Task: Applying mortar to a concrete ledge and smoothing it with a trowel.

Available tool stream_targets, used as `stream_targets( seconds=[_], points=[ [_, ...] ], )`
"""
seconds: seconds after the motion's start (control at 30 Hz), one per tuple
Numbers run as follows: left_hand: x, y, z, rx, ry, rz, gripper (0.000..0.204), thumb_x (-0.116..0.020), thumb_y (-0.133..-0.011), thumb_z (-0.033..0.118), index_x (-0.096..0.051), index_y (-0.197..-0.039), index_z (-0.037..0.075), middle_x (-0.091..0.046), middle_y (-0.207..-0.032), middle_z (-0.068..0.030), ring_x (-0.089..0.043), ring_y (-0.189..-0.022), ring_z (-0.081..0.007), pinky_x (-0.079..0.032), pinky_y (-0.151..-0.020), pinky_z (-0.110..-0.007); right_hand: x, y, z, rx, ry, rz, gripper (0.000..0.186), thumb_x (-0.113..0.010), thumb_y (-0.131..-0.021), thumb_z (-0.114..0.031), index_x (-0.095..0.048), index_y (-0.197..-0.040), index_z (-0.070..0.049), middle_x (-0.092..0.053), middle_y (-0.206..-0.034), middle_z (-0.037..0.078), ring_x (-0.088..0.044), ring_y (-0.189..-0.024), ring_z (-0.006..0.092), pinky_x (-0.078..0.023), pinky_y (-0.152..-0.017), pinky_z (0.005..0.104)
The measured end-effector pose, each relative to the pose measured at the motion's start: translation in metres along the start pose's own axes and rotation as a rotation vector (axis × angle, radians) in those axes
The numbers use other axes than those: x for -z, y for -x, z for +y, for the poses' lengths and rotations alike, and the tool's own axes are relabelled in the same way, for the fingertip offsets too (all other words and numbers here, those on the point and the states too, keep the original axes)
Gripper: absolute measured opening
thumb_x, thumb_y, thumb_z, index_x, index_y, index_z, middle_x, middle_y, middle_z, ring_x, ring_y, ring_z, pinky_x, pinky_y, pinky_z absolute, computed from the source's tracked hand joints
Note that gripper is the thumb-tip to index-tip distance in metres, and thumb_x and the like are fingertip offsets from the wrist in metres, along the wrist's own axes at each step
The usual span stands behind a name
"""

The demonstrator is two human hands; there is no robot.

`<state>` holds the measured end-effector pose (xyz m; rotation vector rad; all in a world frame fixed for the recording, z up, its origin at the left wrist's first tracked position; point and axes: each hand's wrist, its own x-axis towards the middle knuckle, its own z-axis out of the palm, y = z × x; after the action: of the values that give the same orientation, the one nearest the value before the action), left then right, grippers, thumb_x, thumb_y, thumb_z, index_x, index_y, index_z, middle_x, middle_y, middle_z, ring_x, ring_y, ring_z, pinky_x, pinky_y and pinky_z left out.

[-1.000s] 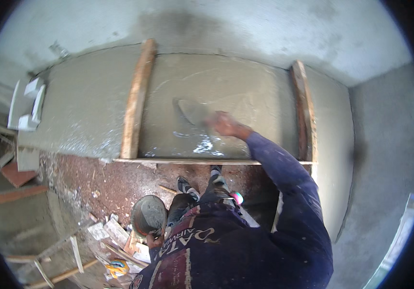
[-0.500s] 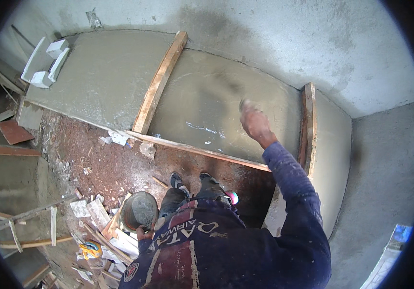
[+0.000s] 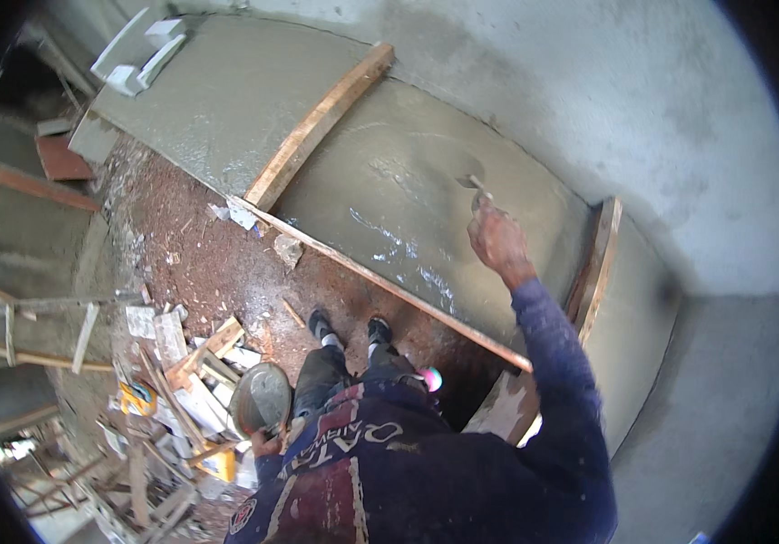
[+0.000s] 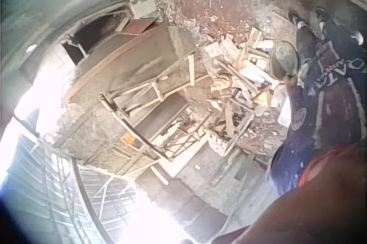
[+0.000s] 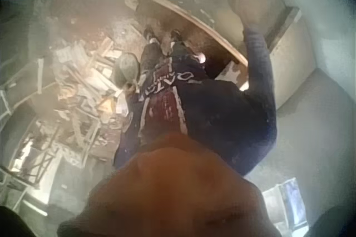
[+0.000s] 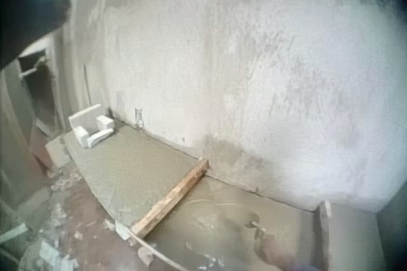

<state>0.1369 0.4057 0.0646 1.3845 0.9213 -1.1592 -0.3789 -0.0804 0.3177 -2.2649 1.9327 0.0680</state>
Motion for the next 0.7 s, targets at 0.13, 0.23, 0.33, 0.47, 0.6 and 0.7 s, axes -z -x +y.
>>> stream_targets(
  seconds=[0.13,0.23,0.33,0.47,0.6,0.7],
  points=[
    [0.045,0.056,-0.030,-1.190,-1.293,-0.051,0.036,-0.084,-0.064,0.013,-0.061,-0.086,-0.003,-0.065,-0.079,-0.0133,-0.064,-0.069,-0.0247,-0.052,-0.064,-0.034,0.083,0.043,-0.077,-0.074,-0.412,0.222,0.057,-0.056,-0.090,-0.040,-0.047,-0.124,0.005,-0.059,-0.111,0.028,-0.058,-0.096,0.0445,-0.046,-0.086,0.0485],
    [0.045,0.055,-0.018,-0.450,-0.756,-0.070,0.013,-0.060,-0.077,0.006,-0.059,-0.085,-0.004,-0.064,-0.083,-0.0149,-0.064,-0.075,-0.0275,-0.053,-0.066,-0.034,0.109,0.057,-0.130,0.474,-0.438,-0.118,0.050,-0.058,-0.088,-0.039,-0.054,-0.114,0.004,-0.061,-0.109,0.025,-0.058,-0.100,0.0407,-0.045,-0.089,0.0444],
    [0.013,0.109,-0.028,-0.250,0.081,-0.066,0.014,-0.049,-0.076,0.003,-0.058,-0.085,-0.005,-0.063,-0.087,-0.0166,-0.063,-0.078,-0.0284,-0.055,-0.068,-0.037,0.071,0.083,-0.206,0.932,-0.503,-0.040,0.035,-0.058,-0.087,-0.031,-0.059,-0.095,0.003,-0.063,-0.103,0.022,-0.062,-0.096,0.0346,-0.050,-0.081,0.0411],
    [-0.032,0.166,-0.019,-0.518,-0.025,0.089,0.030,-0.060,-0.078,0.003,-0.057,-0.107,-0.006,-0.063,-0.094,-0.0124,-0.064,-0.077,-0.0230,-0.056,-0.070,-0.039,0.007,0.096,-0.325,0.964,-0.105,-0.449,0.024,-0.058,-0.083,-0.022,-0.061,-0.091,0.000,-0.065,-0.089,0.016,-0.066,-0.083,0.0312,-0.053,-0.070,0.0417],
    [-0.052,0.170,0.005,-0.689,-0.343,0.102,0.045,-0.056,-0.077,0.001,-0.049,-0.121,-0.006,-0.061,-0.106,-0.0130,-0.060,-0.090,-0.0205,-0.050,-0.078,-0.032,-0.032,0.108,-0.416,1.085,0.291,-0.276,0.018,-0.057,-0.080,-0.018,-0.070,-0.086,-0.008,-0.067,-0.084,0.011,-0.068,-0.080,0.0237,-0.054,-0.062,0.0352],
    [-0.079,0.194,0.023,-0.865,-0.336,0.087,0.048,-0.053,-0.075,-0.001,-0.048,-0.123,-0.005,-0.059,-0.109,-0.0131,-0.058,-0.095,-0.0205,-0.047,-0.082,-0.031,-0.071,0.085,-0.444,1.210,0.340,-0.298,0.017,-0.058,-0.080,-0.018,-0.070,-0.083,-0.008,-0.069,-0.081,0.010,-0.069,-0.079,0.0234,-0.054,-0.063,0.0352]
  ],
)
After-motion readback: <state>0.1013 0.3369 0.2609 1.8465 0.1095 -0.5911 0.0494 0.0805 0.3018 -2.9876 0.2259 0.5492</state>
